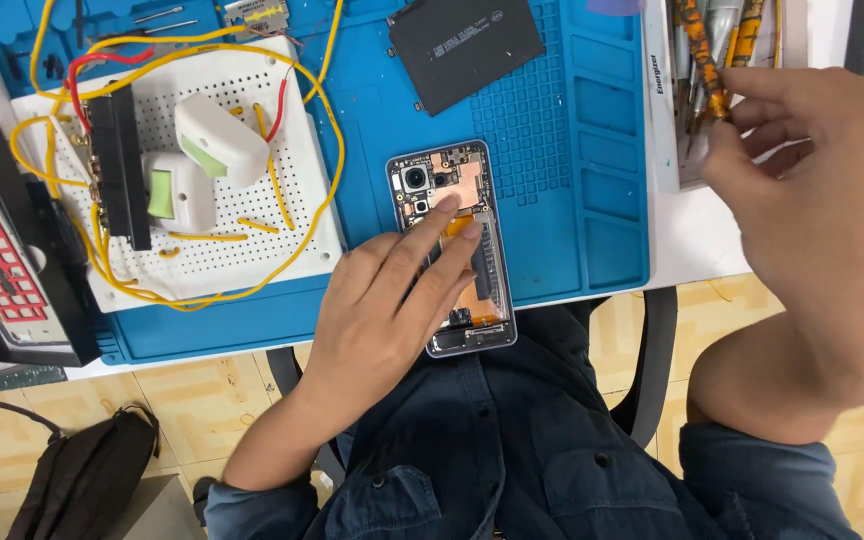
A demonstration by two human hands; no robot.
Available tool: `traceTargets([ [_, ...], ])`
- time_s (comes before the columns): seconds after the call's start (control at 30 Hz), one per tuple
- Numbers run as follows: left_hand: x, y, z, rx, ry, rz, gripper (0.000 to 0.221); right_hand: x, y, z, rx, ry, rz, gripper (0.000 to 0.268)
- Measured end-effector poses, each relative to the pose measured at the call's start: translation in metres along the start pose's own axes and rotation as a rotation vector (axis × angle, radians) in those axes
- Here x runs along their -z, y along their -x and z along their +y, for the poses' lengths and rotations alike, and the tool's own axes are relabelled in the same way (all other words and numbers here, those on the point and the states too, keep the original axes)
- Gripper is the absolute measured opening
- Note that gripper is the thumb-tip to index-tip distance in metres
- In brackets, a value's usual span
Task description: Adjusting and soldering internal components of a smartphone on a repair bench.
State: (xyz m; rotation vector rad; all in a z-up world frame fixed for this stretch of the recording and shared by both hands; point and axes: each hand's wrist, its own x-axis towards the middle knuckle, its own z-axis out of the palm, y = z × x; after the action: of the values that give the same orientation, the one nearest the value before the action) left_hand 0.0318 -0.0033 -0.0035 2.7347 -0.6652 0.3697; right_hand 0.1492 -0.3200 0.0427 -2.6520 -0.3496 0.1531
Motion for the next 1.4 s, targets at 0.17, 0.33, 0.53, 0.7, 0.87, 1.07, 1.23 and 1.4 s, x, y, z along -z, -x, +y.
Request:
traceTargets([
  [0.17, 0.001, -0.001, -0.004, -0.031, 0.037, -0.014, 0.034, 0.004, 0.027, 0.01, -0.033, -0.274, 0.005, 0.038],
  [0.33, 0.002, -0.004, -0.006, -0.001, 0.112, -0.019, 0.03, -0.005, 0.048, 0.011, -0.109, -0.485, 0.008, 0.038],
  [0.53, 0.005, -0.007, -0.008, 0.037, 0.217, -0.056, 0.028, -0.05, 0.031, -0.052, 0.005, -1.035, 0.122, 0.029],
  [0.7, 0.006, -0.01, -0.007, 0.078, 0.251, -0.055, 0.022, -0.066, 0.017, -0.075, 0.031, -0.968, 0.023, 0.032],
  [0.87, 0.005, -0.011, -0.007, 0.08, 0.247, -0.035, 0.018, -0.075, 0.018, -0.075, 0.068, -0.981, 0.101, 0.045],
  [1.07, 0.007, -0.008, -0.009, 0.063, 0.25, -0.075, 0.032, -0.073, 0.009, -0.071, 0.069, -1.024, -0.021, 0.037],
  [1.23, 0.007, -0.007, -0.01, 0.032, 0.187, -0.048, 0.042, -0.073, 0.008, -0.07, 0.07, -1.038, -0.059, 0.038],
  [1.4, 0.004, -0.005, -0.013, -0.014, 0.096, -0.028, 0.047, -0.076, 0.007, -0.069, 0.101, -1.011, -0.095, 0.037],
])
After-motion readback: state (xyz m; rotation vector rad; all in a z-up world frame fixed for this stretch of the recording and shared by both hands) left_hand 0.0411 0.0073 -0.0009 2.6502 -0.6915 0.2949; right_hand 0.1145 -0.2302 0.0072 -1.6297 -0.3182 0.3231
